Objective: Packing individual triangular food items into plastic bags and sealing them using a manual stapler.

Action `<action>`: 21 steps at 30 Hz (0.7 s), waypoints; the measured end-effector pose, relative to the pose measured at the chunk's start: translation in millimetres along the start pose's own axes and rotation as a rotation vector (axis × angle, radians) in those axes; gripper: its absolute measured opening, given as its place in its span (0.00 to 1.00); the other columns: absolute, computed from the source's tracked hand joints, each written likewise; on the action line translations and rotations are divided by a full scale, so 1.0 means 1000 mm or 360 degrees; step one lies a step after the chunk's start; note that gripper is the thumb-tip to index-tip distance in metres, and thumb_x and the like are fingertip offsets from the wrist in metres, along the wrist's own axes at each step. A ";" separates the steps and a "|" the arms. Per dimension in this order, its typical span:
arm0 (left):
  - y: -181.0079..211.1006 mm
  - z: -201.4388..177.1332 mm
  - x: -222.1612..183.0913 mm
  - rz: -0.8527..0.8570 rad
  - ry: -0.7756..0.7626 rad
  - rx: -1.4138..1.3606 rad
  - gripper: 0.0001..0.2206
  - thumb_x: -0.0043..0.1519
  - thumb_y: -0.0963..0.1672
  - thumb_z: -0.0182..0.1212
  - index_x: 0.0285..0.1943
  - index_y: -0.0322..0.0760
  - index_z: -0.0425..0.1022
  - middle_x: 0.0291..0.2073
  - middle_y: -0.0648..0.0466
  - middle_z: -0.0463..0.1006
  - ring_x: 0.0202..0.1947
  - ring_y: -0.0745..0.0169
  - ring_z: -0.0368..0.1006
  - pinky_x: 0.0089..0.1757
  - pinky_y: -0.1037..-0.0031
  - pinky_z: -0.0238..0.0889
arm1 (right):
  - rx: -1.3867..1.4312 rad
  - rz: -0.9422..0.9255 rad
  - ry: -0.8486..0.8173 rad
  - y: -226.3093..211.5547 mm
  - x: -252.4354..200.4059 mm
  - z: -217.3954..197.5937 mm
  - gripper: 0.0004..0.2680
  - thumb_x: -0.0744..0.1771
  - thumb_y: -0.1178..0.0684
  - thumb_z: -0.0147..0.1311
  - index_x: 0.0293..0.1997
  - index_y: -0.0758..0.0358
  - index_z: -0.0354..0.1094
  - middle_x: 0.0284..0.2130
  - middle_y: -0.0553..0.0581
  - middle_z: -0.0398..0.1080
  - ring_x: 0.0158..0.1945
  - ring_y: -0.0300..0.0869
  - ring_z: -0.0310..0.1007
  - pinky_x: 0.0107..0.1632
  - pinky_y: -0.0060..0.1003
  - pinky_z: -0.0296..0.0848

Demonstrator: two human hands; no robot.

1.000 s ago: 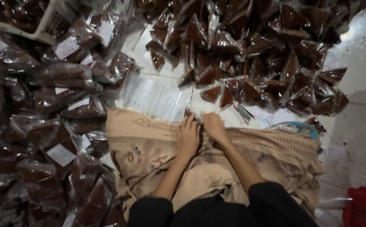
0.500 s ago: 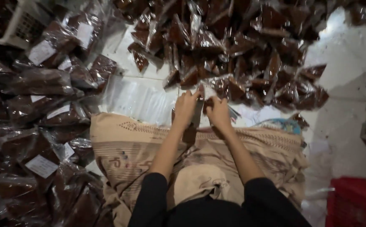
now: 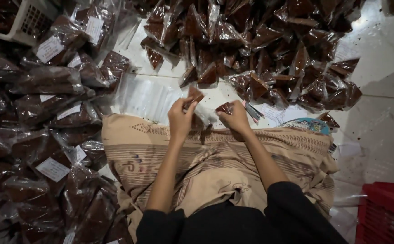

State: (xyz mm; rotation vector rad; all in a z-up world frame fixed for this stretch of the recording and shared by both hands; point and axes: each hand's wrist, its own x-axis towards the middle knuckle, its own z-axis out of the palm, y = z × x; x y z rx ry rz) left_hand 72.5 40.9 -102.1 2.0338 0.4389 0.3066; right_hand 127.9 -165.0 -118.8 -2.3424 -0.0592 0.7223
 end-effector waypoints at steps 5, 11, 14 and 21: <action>-0.009 0.018 -0.039 0.0566 0.0225 0.0480 0.04 0.59 0.44 0.66 0.37 0.48 0.74 0.28 0.60 0.73 0.30 0.64 0.70 0.33 0.75 0.69 | 0.1900 0.0355 -0.0337 -0.061 -0.044 -0.018 0.16 0.67 0.41 0.59 0.54 0.56 0.63 0.42 0.54 0.66 0.42 0.45 0.75 0.44 0.39 0.80; 0.064 0.007 -0.066 0.0072 -0.0206 0.0617 0.33 0.51 0.45 0.73 0.65 0.37 0.62 0.60 0.37 0.59 0.62 0.29 0.56 0.51 0.38 0.60 | -0.0104 -0.0523 0.0346 -0.025 -0.014 0.023 0.17 0.71 0.44 0.46 0.65 0.52 0.44 0.55 0.70 0.57 0.65 0.74 0.52 0.66 0.72 0.50; 0.034 0.025 -0.053 -0.0397 -0.0225 0.0523 0.41 0.56 0.48 0.70 0.75 0.39 0.48 0.70 0.31 0.46 0.69 0.24 0.46 0.57 0.22 0.43 | -0.0447 -0.0167 0.0132 0.005 -0.008 0.016 0.21 0.68 0.48 0.51 0.69 0.51 0.49 0.61 0.61 0.56 0.69 0.70 0.46 0.65 0.72 0.50; 0.015 0.010 -0.033 -0.0278 -0.0473 0.0481 0.25 0.68 0.46 0.51 0.76 0.49 0.54 0.74 0.35 0.40 0.74 0.30 0.34 0.61 0.29 0.32 | 0.0285 -0.0195 -0.0216 0.011 -0.007 0.027 0.15 0.57 0.50 0.67 0.47 0.47 0.77 0.42 0.54 0.77 0.53 0.50 0.71 0.51 0.41 0.70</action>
